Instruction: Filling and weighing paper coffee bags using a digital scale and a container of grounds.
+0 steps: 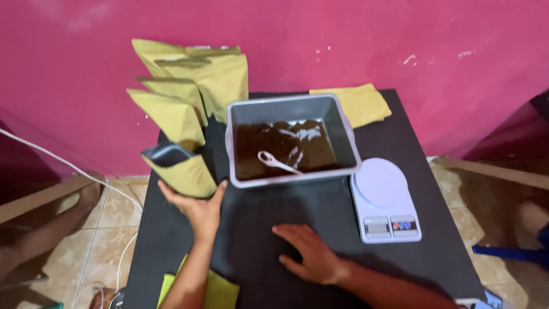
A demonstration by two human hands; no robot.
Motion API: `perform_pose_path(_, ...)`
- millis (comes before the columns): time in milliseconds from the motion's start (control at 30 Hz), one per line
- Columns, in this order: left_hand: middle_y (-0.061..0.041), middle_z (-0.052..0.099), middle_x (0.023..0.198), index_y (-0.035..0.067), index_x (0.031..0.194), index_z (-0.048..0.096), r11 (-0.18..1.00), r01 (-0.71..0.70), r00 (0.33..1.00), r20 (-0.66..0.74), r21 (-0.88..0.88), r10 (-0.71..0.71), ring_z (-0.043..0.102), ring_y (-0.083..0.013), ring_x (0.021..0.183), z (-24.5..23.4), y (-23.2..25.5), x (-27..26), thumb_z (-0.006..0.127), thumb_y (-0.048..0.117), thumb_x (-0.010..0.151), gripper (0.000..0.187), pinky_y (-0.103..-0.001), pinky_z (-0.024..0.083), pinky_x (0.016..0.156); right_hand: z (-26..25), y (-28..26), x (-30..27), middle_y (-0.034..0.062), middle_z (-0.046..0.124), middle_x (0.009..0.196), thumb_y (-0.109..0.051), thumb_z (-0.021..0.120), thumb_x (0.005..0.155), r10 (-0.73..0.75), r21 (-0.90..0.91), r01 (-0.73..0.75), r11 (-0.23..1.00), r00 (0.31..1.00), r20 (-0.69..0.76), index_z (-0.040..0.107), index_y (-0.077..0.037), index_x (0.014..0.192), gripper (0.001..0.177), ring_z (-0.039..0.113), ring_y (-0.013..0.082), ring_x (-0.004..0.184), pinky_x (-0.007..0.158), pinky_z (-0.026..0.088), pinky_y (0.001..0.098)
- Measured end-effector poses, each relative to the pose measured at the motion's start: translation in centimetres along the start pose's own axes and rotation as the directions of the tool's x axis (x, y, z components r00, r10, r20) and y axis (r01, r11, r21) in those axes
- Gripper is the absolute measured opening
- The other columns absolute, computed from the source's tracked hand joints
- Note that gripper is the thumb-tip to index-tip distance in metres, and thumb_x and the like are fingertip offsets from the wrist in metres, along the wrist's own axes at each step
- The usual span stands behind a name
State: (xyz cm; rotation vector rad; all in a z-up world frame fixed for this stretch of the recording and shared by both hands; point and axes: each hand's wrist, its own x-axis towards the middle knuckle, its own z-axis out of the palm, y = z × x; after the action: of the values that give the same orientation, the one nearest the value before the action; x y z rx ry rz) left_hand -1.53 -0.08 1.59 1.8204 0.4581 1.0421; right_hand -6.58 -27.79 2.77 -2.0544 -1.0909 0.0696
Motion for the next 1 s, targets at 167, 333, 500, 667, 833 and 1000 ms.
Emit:
perform_pose_path(167,-0.022,0.028,0.167,0.011,0.16,0.004,0.985,0.157,0.987,0.014,0.072,-0.158,0.032,-0.0444,0.151,-0.3,-0.4,0.1,0.099,0.031,0.065,0.136,-0.061,0.022,0.116,0.9,1.2,-0.4,0.0138,0.06,0.143,-0.027,0.062,0.098,0.049,0.018,-0.049,0.999,0.999,0.002,0.049,-0.008,0.147,0.054,0.056,0.0306,0.133,0.109,0.038,0.0451)
perform_pose_path(333,-0.024,0.033,0.157,0.016,0.163,0.013,0.984,0.151,0.988,-0.045,0.098,-0.147,0.036,-0.0446,0.146,0.7,-2.3,0.3,0.103,0.017,0.059,0.137,-0.062,0.022,0.117,0.2,3.8,-0.4,0.0109,0.072,0.117,-0.011,0.074,0.085,-0.019,-0.019,0.013,1.0,0.928,-0.373,0.071,-0.009,0.122,0.037,0.072,0.0338,0.108,0.094,0.055,0.0457)
perform_pose_path(500,-0.019,0.04,0.155,0.02,0.162,0.018,0.982,0.153,0.986,-0.075,0.107,-0.146,0.039,-0.0403,0.144,0.8,-3.3,0.1,0.104,0.023,0.057,0.136,-0.059,0.025,0.114,-1.9,4.9,0.3,0.0189,0.065,0.123,0.003,0.07,0.083,-0.063,-0.124,-0.013,0.992,0.81,-0.583,0.065,0.001,0.129,0.046,0.07,0.0373,0.098,0.082,0.057,0.0452)
perform_pose_path(667,-0.018,0.039,0.154,0.017,0.161,0.019,0.982,0.134,0.989,-0.087,0.133,-0.124,0.04,-0.0405,0.14,0.9,-2.2,-0.1,0.102,0.02,0.058,0.132,-0.06,0.026,0.112,-1.6,5.2,0.5,0.0155,0.064,0.122,0.001,0.068,0.089,-0.058,-0.065,0.027,0.997,0.842,-0.536,0.063,0.002,0.131,0.042,0.072,0.0262,0.078,0.066,0.059,0.0361)
perform_pose_path(833,-0.019,0.038,0.154,0.016,0.16,0.02,0.984,0.127,0.99,-0.08,0.129,-0.117,0.039,-0.0417,0.14,0.5,-2.4,0.0,0.102,0.019,0.058,0.131,-0.061,0.028,0.11,-0.5,6.0,1.7,0.0152,0.066,0.111,-0.001,0.071,0.087,-0.041,-0.028,0.031,0.999,0.857,-0.514,0.065,0.0,0.129,0.042,0.071,0.0302,0.073,0.061,0.059,0.0385)
perform_pose_path(1000,-0.02,0.037,0.155,0.016,0.16,0.02,0.982,0.131,0.991,-0.056,0.138,-0.124,0.039,-0.0445,0.14,0.3,-2.7,0.2,0.102,0.02,0.055,0.133,-0.065,0.029,0.109,0.4,4.8,3.0,0.0118,0.067,0.109,-0.008,0.074,0.082,-0.078,-0.122,0.025,0.992,0.892,-0.446,0.069,-0.008,0.127,0.045,0.073,0.0302,0.075,0.062,0.059,0.0435)
